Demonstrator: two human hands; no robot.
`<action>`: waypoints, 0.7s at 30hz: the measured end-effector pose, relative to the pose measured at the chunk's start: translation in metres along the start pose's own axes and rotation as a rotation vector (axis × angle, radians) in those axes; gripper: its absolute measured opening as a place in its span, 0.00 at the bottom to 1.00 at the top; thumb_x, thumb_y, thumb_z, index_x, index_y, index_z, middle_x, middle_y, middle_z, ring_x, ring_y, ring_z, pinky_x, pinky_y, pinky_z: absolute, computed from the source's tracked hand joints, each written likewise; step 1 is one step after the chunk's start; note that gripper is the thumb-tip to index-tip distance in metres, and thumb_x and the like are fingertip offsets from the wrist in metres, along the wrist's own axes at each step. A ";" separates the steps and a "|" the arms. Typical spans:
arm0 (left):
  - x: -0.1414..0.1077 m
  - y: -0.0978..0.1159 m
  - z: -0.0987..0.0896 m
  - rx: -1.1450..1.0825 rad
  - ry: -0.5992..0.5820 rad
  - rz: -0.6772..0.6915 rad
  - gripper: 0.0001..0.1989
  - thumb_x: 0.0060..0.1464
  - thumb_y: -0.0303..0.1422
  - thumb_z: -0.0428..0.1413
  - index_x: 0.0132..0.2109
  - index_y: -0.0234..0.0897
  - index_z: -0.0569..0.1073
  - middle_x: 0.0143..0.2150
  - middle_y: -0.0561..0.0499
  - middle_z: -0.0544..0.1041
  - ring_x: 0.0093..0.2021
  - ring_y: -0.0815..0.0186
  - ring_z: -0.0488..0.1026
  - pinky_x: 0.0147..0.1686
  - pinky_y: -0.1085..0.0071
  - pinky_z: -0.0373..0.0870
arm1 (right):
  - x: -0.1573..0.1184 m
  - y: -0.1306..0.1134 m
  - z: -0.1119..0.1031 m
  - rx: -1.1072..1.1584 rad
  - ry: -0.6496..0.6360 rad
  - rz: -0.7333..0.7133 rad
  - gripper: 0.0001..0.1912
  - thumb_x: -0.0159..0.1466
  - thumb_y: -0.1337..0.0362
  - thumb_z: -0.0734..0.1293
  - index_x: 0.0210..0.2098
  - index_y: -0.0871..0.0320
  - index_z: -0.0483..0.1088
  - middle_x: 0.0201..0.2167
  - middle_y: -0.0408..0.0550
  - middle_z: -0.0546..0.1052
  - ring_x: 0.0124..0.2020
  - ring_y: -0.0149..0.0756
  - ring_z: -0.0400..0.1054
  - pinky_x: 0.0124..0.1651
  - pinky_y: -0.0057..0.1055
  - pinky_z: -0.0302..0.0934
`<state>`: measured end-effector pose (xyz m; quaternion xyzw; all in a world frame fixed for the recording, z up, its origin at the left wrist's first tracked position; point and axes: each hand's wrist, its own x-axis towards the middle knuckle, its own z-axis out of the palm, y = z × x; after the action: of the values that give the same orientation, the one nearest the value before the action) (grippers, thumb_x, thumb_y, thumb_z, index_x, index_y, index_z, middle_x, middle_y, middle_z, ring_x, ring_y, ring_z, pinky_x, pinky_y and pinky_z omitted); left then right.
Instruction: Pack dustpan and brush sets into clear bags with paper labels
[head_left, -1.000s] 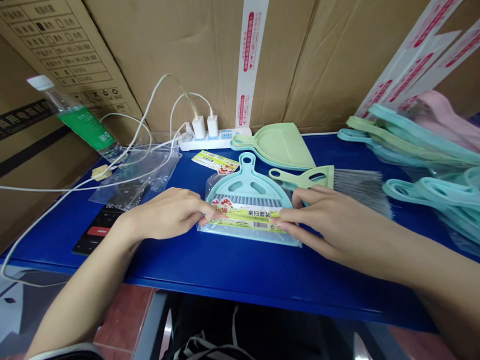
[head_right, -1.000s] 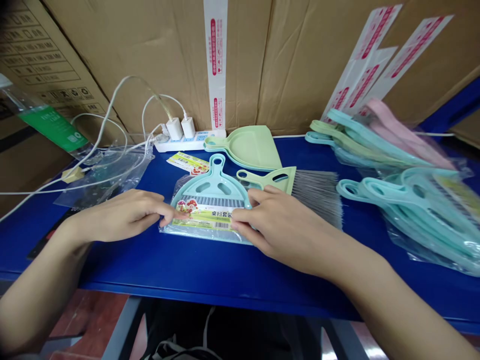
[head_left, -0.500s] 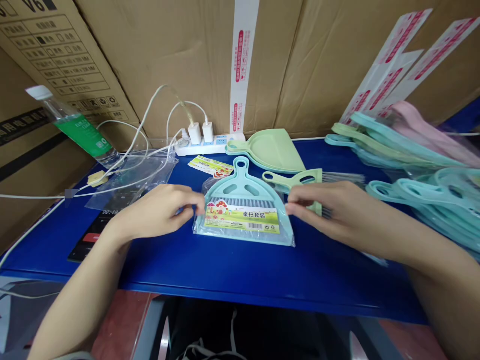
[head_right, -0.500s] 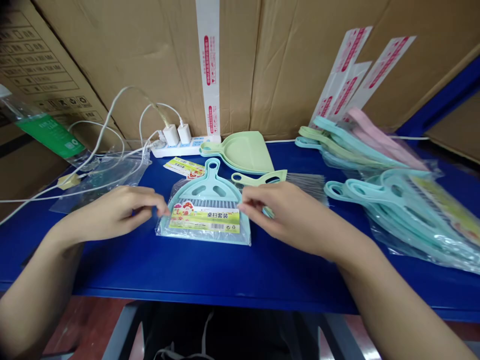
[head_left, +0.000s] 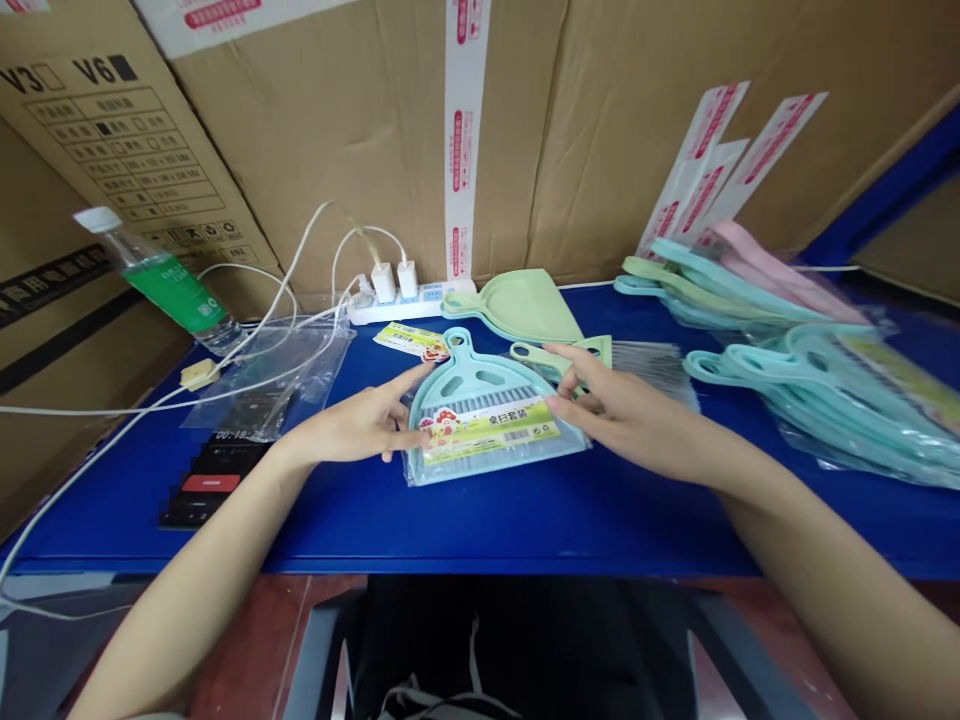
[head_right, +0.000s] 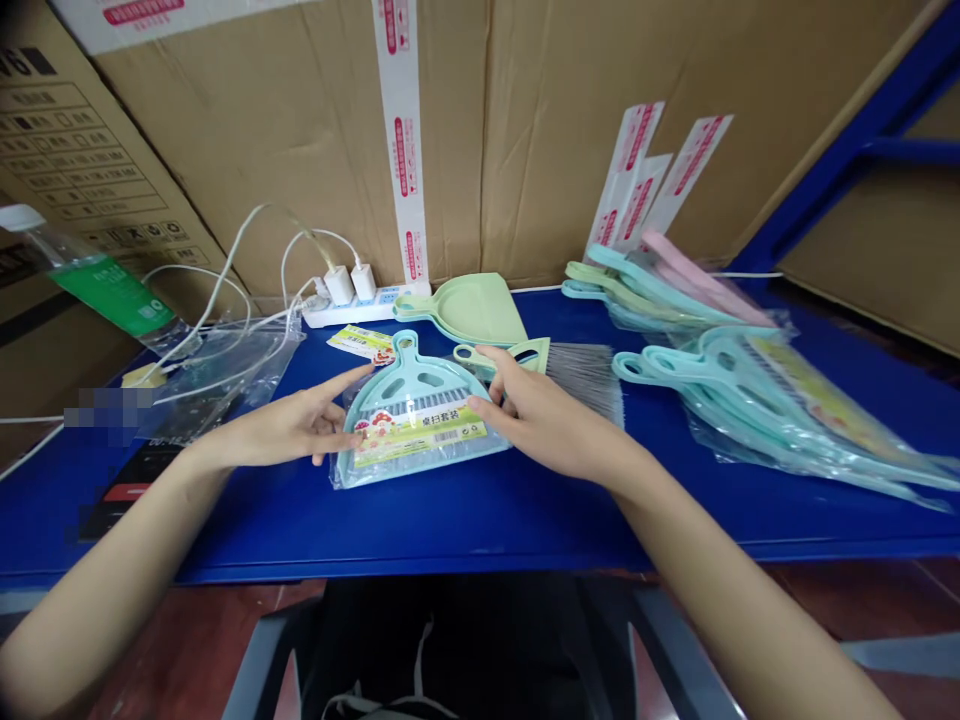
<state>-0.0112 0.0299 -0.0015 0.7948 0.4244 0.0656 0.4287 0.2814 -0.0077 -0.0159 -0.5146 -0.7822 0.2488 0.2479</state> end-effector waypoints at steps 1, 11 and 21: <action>0.000 0.001 0.001 -0.015 -0.024 0.001 0.43 0.55 0.41 0.58 0.72 0.37 0.48 0.25 0.59 0.72 0.21 0.71 0.69 0.24 0.76 0.66 | -0.005 0.001 0.002 0.082 0.037 0.024 0.36 0.66 0.46 0.59 0.66 0.60 0.53 0.36 0.48 0.72 0.25 0.35 0.68 0.28 0.35 0.68; 0.002 0.010 0.032 -0.210 -0.129 0.149 0.34 0.58 0.38 0.58 0.68 0.37 0.59 0.30 0.52 0.81 0.23 0.71 0.71 0.28 0.74 0.68 | -0.048 0.011 0.052 0.773 0.428 0.160 0.41 0.62 0.44 0.67 0.68 0.39 0.44 0.67 0.55 0.57 0.59 0.49 0.66 0.50 0.48 0.71; -0.006 0.030 0.055 -0.046 -0.256 0.391 0.26 0.60 0.30 0.53 0.65 0.43 0.65 0.48 0.46 0.81 0.31 0.72 0.70 0.29 0.77 0.68 | -0.050 -0.007 0.065 0.816 0.465 0.102 0.43 0.61 0.49 0.70 0.70 0.46 0.49 0.70 0.57 0.57 0.62 0.50 0.63 0.58 0.49 0.65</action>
<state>0.0294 -0.0166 -0.0120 0.8537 0.2030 0.0559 0.4763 0.2519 -0.0651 -0.0665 -0.4548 -0.5180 0.4258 0.5861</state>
